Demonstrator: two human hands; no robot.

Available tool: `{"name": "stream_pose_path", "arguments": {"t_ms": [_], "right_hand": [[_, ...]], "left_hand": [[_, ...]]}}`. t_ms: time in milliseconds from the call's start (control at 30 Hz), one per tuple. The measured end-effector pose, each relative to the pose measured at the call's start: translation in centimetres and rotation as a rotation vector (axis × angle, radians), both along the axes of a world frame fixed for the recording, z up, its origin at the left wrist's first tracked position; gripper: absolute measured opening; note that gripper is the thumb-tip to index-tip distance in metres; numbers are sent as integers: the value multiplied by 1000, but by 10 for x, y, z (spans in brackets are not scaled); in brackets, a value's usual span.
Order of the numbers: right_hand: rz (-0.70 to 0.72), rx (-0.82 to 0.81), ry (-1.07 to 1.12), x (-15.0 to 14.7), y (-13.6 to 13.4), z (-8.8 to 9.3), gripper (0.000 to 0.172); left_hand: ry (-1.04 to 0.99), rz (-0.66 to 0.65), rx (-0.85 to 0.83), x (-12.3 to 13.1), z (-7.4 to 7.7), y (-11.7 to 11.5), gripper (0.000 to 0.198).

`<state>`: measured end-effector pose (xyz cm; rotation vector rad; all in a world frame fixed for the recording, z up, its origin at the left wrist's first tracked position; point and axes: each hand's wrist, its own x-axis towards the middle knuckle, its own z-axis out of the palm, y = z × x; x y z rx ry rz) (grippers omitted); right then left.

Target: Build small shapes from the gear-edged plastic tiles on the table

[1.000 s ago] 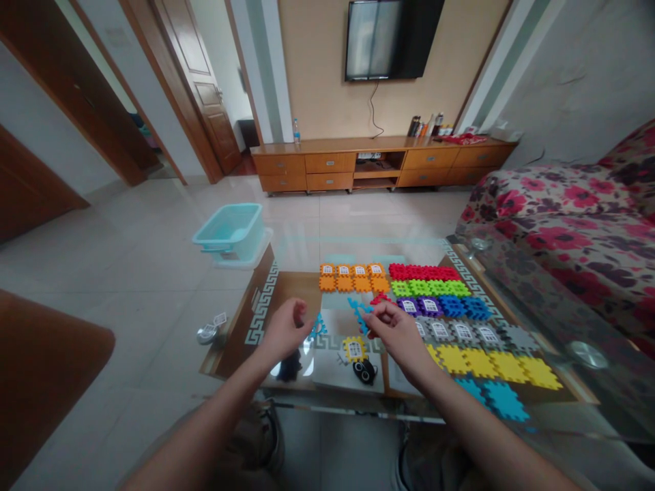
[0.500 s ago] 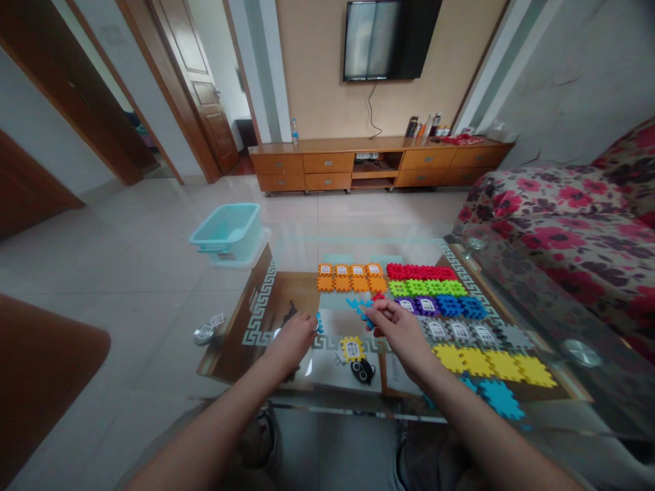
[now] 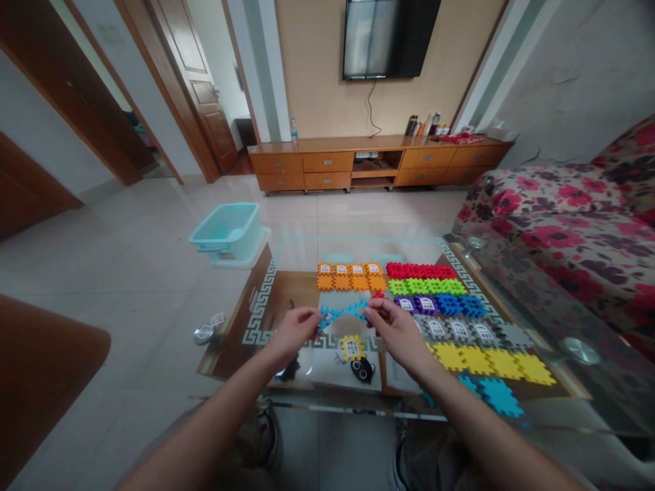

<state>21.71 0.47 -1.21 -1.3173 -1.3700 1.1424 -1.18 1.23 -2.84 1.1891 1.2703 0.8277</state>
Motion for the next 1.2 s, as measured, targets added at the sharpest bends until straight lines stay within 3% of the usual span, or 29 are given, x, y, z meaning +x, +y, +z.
{"name": "stream_pose_path", "arguments": {"t_ms": [167, 500, 1000, 1200], "right_hand": [[61, 130, -203, -2, -5, 1, 24], [162, 244, -348, -11, -14, 4, 16], [159, 283, -307, -10, -15, 1, 20], [135, 281, -307, -11, -16, 4, 20]], "left_hand": [[-216, -29, -81, 9, 5, -7, 35], [-273, -186, -84, 16, 8, -18, 40], [-399, -240, -138, 16, 14, -22, 40], [-561, -270, -162, 17, 21, -24, 36]]}}
